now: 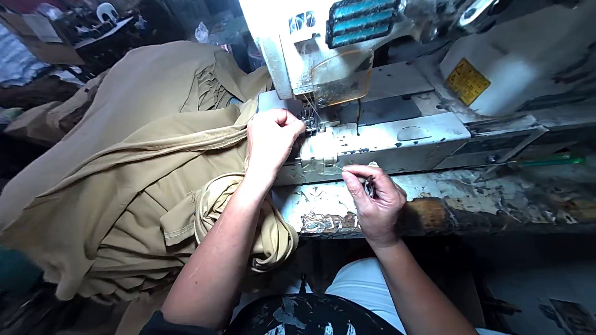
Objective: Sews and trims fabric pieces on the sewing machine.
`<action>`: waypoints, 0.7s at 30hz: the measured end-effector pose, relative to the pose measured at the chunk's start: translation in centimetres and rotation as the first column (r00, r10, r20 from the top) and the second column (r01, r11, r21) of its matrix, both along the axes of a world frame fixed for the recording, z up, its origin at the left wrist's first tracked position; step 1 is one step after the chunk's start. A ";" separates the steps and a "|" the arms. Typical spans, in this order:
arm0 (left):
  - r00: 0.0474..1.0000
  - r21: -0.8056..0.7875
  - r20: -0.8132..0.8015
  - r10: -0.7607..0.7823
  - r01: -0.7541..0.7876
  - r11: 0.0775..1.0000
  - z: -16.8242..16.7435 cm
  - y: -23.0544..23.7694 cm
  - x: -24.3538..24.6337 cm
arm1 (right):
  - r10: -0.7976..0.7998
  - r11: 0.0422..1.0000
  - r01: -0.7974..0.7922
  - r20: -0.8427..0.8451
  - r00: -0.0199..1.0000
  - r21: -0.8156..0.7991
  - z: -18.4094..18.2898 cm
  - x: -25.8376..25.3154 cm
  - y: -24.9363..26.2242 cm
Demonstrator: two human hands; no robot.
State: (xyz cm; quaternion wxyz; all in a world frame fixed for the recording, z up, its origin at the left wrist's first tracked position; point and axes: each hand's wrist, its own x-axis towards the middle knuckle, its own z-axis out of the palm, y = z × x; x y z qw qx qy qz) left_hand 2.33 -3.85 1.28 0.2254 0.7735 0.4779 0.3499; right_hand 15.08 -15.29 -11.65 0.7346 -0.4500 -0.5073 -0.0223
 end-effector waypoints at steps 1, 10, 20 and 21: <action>1.000 0.003 0.007 -0.008 0.008 1.000 0.0 0.1 0.0 | 0.000 1.000 0.000 0.002 1.000 0.000 0.0 0.0 0.0; 1.000 0.012 -0.004 0.004 -0.004 1.000 -0.1 0.1 0.1 | 0.012 1.000 -0.012 -0.002 1.000 -0.010 0.0 -0.1 0.1; 1.000 0.014 -0.019 0.017 -0.016 1.000 -0.1 0.0 0.3 | 0.026 1.000 -0.026 0.006 1.000 -0.013 0.1 -0.1 0.0; 1.000 0.014 -0.022 0.017 -0.017 1.000 0.0 0.0 0.3 | 0.023 1.000 -0.023 0.007 1.000 -0.012 0.1 -0.2 0.1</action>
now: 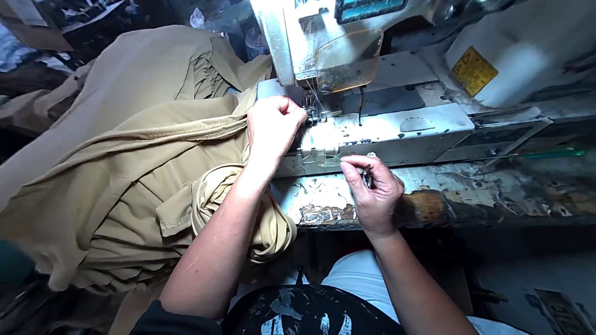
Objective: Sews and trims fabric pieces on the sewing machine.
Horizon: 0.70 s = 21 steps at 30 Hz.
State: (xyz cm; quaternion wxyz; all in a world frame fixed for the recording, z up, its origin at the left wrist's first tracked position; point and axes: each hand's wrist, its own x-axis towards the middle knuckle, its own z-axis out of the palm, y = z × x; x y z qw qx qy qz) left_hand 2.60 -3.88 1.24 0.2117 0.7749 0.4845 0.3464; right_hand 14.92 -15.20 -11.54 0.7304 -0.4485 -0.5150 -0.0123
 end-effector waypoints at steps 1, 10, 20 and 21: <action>1.000 -0.002 -0.004 0.000 0.000 1.000 0.0 0.0 0.0 | -0.002 1.000 0.002 0.003 1.000 -0.001 0.0 0.0 0.1; 0.998 -0.021 -0.065 -0.009 0.008 1.000 0.3 0.9 0.0 | 0.003 1.000 -0.003 0.020 1.000 -0.011 -0.1 -0.2 0.2; 0.998 0.004 0.055 -0.023 0.023 1.000 -0.4 0.6 -0.1 | -0.005 1.000 0.005 0.027 1.000 -0.025 0.0 -0.2 0.1; 0.998 0.007 0.062 -0.026 0.026 1.000 -0.4 0.6 -0.1 | -0.004 1.000 0.005 0.028 1.000 -0.026 0.1 -0.2 0.1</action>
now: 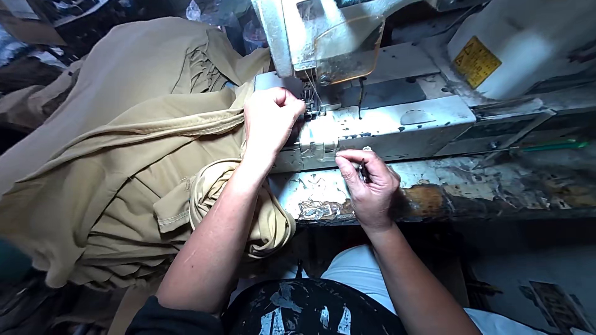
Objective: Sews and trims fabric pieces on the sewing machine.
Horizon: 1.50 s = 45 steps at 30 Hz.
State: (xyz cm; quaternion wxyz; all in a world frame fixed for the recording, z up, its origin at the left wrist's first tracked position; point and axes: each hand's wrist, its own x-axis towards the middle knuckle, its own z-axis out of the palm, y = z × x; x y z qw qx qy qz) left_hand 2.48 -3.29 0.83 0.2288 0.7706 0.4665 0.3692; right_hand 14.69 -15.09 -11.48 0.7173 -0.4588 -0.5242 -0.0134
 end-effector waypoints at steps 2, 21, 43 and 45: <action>1.000 0.003 0.011 -0.006 0.006 1.000 0.0 0.0 0.0 | 0.006 1.000 -0.006 -0.001 1.000 0.003 0.0 0.0 0.0; 1.000 0.044 -0.002 -0.009 0.009 0.999 -0.1 -0.4 -0.1 | 0.012 1.000 -0.012 -0.004 1.000 0.011 0.1 0.0 0.0; 1.000 0.117 -0.010 0.004 -0.003 0.993 -0.5 -0.9 -0.1 | 0.011 1.000 -0.011 -0.013 1.000 0.010 0.0 0.0 0.0; 1.000 0.126 -0.012 0.007 -0.006 0.992 -0.5 -0.9 0.0 | 0.012 1.000 -0.012 -0.016 1.000 0.023 0.0 0.0 0.0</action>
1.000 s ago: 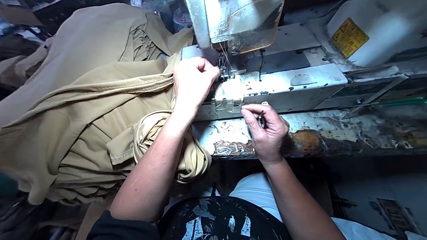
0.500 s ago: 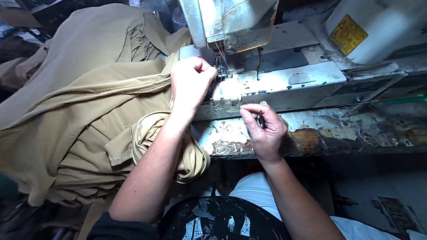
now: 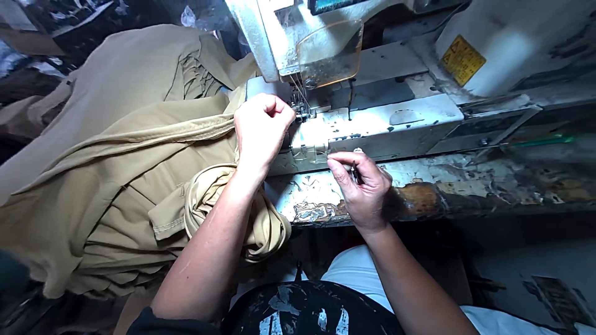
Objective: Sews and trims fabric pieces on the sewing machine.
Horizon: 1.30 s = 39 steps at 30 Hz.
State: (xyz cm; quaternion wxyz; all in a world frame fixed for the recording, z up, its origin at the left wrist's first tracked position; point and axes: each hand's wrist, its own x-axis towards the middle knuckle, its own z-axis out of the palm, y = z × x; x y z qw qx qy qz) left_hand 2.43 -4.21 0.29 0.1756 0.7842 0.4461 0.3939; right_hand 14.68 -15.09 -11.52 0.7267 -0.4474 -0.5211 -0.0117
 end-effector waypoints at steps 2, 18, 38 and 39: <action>1.000 0.005 0.003 0.008 -0.008 1.000 0.0 0.0 0.1 | -0.002 1.000 0.002 -0.002 1.000 0.000 0.0 0.0 0.0; 0.999 -0.012 0.040 -0.019 0.020 1.000 0.0 -0.2 -0.2 | 0.014 1.000 -0.014 -0.014 1.000 0.006 -0.1 -0.1 0.0; 1.000 0.019 -0.006 0.017 -0.017 1.000 -0.2 -0.4 -0.2 | 0.097 0.991 -0.111 0.179 0.979 0.071 -0.2 0.4 -0.4; 1.000 0.018 -0.011 0.016 -0.016 1.000 -0.2 -0.4 -0.2 | 0.094 0.992 -0.107 0.175 0.980 0.071 -0.2 0.3 -0.4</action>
